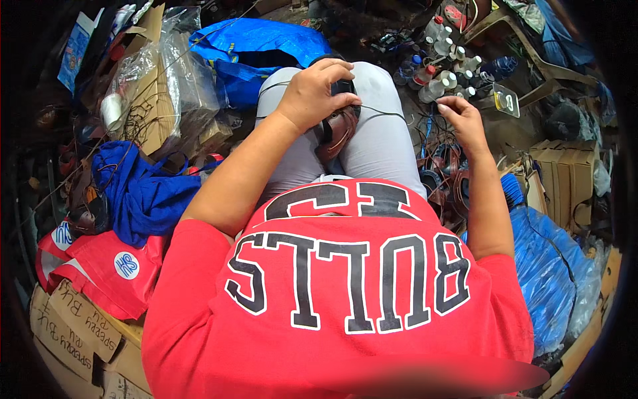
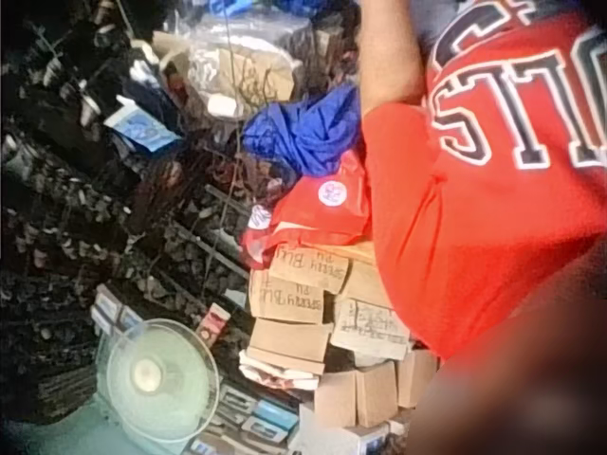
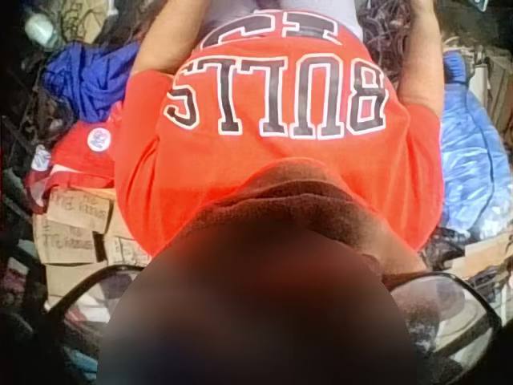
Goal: Stitching or lacing the upper portion of leather boat shoes.
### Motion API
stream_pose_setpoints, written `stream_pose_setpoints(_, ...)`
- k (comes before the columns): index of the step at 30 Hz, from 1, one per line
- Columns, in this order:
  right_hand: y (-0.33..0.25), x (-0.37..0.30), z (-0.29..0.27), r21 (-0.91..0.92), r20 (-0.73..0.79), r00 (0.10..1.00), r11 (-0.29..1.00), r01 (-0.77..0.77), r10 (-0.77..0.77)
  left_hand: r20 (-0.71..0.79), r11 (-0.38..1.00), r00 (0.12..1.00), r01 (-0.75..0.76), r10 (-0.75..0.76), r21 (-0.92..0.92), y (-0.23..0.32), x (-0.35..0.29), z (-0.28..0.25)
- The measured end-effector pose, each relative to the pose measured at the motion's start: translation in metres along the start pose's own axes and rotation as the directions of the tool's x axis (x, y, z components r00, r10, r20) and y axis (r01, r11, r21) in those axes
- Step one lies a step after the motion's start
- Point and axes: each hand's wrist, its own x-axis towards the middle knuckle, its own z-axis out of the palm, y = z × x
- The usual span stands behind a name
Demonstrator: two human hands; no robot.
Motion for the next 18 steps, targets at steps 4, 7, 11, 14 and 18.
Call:
stream_pose_setpoints(4, -0.022, 0.002, 0.021, 0.072, 0.073, 0.997, 0.997, 0.021, -0.027, -0.101, 1.000, 0.995, -0.004, 0.005, 0.004, -0.002, -0.001, 0.002)
stream_pose_setpoints(7, -0.025, 0.010, 0.033, 0.120, 0.139, 0.985, 0.989, 0.088, -0.105, -0.026, 1.000, 0.999, 0.020, -0.020, -0.010, -0.002, 0.005, -0.002)
stream_pose_setpoints(11, -0.038, 0.020, 0.052, -0.017, 0.192, 0.949, 0.966, 0.259, -0.251, 0.254, 0.992, 0.962, 0.077, -0.100, 0.097, -0.011, 0.017, -0.011)
stream_pose_setpoints(14, -0.057, 0.022, 0.067, -0.076, 0.240, 0.921, 0.940, 0.333, -0.307, 0.515, 0.954, 0.841, 0.270, -0.166, -0.133, -0.016, 0.024, -0.014)
stream_pose_setpoints(18, -0.074, 0.023, 0.079, -0.101, 0.317, 0.889, 0.920, 0.378, -0.330, 0.584, 0.905, 0.804, 0.327, -0.114, -0.274, -0.021, 0.028, -0.015)
